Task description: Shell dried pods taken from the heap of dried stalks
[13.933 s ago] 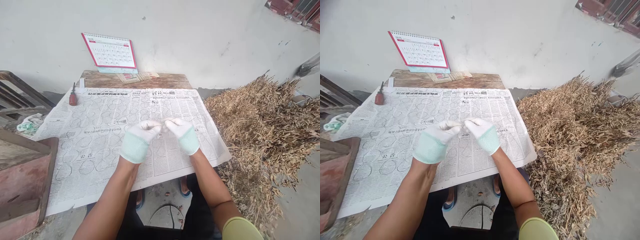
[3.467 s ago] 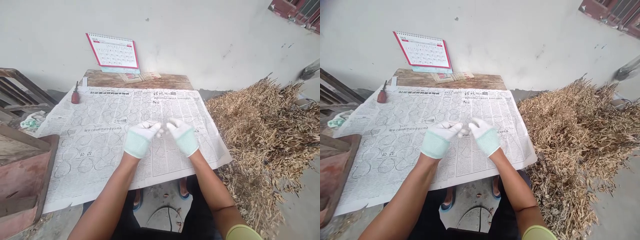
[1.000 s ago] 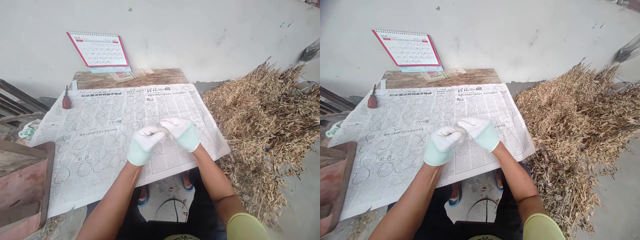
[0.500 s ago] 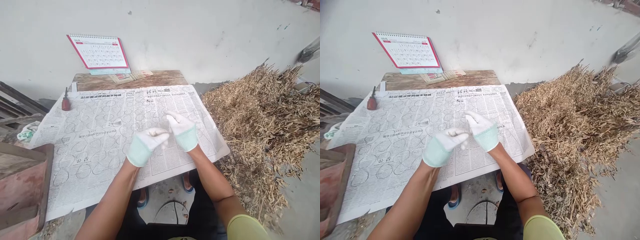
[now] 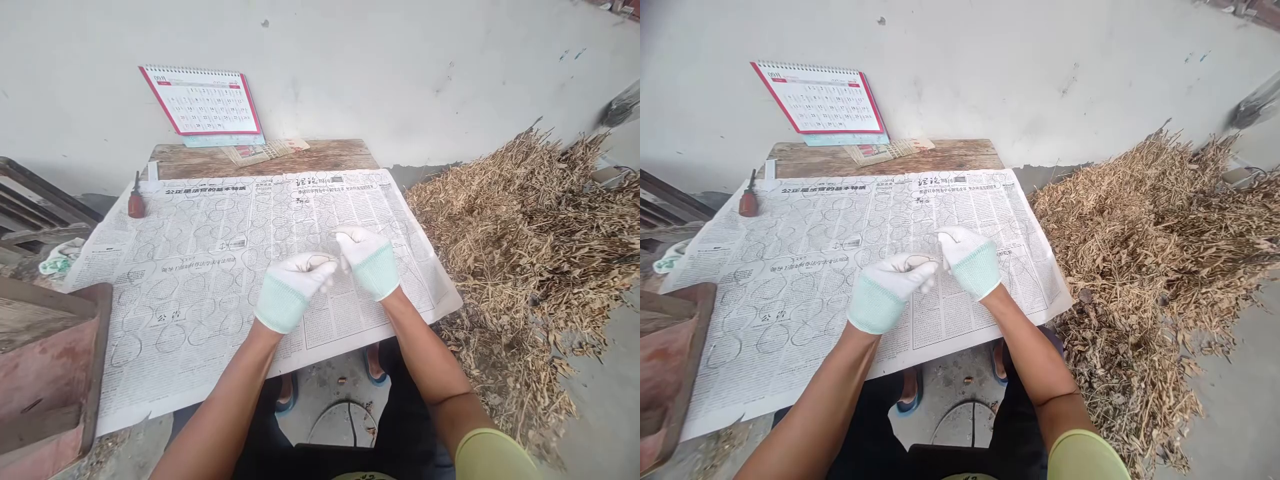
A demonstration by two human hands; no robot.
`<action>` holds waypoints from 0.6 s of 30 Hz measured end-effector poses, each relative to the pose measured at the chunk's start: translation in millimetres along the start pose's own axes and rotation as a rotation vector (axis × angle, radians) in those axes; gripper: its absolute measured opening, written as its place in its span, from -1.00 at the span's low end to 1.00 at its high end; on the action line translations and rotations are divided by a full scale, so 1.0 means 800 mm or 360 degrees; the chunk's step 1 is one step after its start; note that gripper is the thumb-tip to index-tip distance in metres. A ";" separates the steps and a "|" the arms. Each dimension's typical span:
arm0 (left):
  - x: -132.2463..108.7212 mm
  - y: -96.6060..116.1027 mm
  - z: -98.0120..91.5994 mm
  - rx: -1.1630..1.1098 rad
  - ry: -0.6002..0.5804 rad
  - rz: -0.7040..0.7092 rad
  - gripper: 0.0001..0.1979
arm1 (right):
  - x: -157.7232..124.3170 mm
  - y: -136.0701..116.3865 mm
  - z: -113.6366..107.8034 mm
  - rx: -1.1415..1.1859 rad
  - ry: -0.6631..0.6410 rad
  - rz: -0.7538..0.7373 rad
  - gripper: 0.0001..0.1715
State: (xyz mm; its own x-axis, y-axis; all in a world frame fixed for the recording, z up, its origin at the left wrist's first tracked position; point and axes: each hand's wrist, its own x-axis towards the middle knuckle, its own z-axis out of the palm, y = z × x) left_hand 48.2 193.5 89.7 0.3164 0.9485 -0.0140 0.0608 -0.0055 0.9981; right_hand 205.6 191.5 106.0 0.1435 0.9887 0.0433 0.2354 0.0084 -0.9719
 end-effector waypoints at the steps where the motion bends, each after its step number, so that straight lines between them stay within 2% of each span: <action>1: 0.000 -0.002 0.000 0.0010 0.0016 -0.0003 -0.73 | 0.000 0.000 -0.001 -0.0033 0.0001 -0.0025 -0.68; 6: -0.001 -0.009 -0.001 0.0097 0.0025 -0.0021 -0.74 | 0.001 0.005 -0.011 -0.0181 -0.0034 -0.0200 -0.67; 12: 0.004 -0.013 -0.002 0.0041 -0.0150 -0.0114 -0.72 | 0.011 0.013 -0.021 -0.0103 -0.0222 -0.0110 -0.70; 15: 0.007 -0.014 -0.007 -0.0005 -0.0224 -0.0182 -0.76 | 0.013 0.013 -0.023 -0.0114 -0.0230 -0.0077 -0.69; 18: 0.010 -0.013 -0.015 0.0001 -0.0197 -0.0244 -0.66 | 0.012 0.011 -0.022 -0.0139 -0.0202 -0.0068 -0.68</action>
State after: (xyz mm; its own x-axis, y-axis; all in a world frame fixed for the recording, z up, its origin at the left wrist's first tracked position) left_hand 38.5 205.2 80.3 0.4173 0.8921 -0.1734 0.1180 0.1360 0.9837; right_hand 226.0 198.6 101.6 0.0102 0.9987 0.0490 0.3222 0.0431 -0.9457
